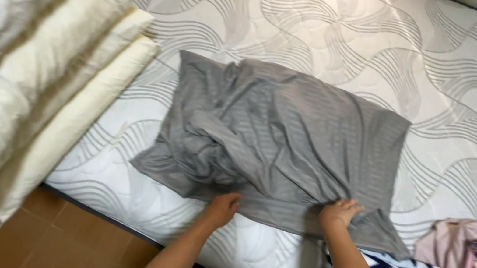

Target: The person folds a grey piece of clothing on a bed. They smooth the fabric, fold it in half, and then fold it again into a compact rectangle. The folded item is placed on the bed next to a stack of other folded clothes.

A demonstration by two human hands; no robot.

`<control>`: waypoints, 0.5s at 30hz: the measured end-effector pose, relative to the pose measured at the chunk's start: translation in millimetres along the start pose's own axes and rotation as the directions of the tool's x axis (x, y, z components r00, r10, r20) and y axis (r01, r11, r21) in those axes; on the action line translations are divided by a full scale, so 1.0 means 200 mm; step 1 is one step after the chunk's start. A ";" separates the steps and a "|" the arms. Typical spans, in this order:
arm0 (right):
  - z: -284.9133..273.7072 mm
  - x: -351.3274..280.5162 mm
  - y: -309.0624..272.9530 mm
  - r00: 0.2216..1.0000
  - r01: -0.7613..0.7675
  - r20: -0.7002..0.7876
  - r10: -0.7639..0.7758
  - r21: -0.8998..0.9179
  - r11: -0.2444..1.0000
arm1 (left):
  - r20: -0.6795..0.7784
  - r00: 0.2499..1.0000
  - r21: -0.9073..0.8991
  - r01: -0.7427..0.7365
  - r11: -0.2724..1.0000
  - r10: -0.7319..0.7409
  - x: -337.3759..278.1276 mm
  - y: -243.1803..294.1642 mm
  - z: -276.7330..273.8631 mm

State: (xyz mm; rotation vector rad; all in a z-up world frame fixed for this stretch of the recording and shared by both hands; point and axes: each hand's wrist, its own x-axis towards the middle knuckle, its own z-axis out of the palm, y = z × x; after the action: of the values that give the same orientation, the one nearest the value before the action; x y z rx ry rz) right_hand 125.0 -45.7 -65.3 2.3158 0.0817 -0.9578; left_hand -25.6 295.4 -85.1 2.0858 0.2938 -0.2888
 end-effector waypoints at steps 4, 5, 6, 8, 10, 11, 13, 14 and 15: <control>-0.51 -0.31 -0.51 0.954 0.173 -0.255 -0.155 0.046 0.984 | -0.113 0.979 -0.093 0.157 0.983 -0.167 -0.08 -0.08 -0.49; -0.67 -0.43 -0.64 0.898 0.325 -0.382 -0.219 0.239 0.915 | -0.241 0.963 -0.038 0.118 0.992 -0.123 -0.05 -0.19 -0.57; -0.83 -0.55 -0.77 0.822 0.481 -0.513 -0.246 0.395 0.783 | -0.365 0.928 0.022 0.086 0.996 -0.072 -0.02 -0.29 -0.66; -1.05 -0.72 -0.96 0.754 0.582 -0.602 -0.263 0.426 0.693 | -0.475 0.880 0.098 0.043 0.994 0.009 0.03 -0.43 -0.84; -1.22 -0.82 -1.12 0.684 0.670 -0.681 -0.262 0.443 0.596 | -0.565 0.819 0.176 0.004 0.984 0.098 0.10 -0.54 -0.97; -1.28 -0.84 -1.19 0.639 0.709 -0.724 -0.258 0.426 0.562 | -0.576 0.811 0.167 -0.009 0.986 0.104 0.14 -0.59 -1.01; -1.34 -0.88 -1.29 0.598 0.745 -0.758 -0.261 0.406 0.529 | -0.584 0.805 0.152 -0.012 0.988 0.100 0.17 -0.68 -1.07; -1.37 -0.88 -1.33 0.615 0.733 -0.741 -0.270 0.411 0.542 | -0.622 0.763 0.248 -0.023 0.968 0.177 0.19 -0.70 -1.10; -1.40 -0.88 -1.35 0.632 0.720 -0.723 -0.279 0.415 0.556 | -0.649 0.716 0.343 -0.026 0.939 0.257 0.21 -0.71 -1.12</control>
State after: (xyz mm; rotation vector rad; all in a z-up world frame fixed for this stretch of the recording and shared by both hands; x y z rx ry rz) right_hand 93.5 362.0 59.6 3.3453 0.9043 -0.4915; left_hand -12.8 564.3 -101.2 2.4521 0.5494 0.6088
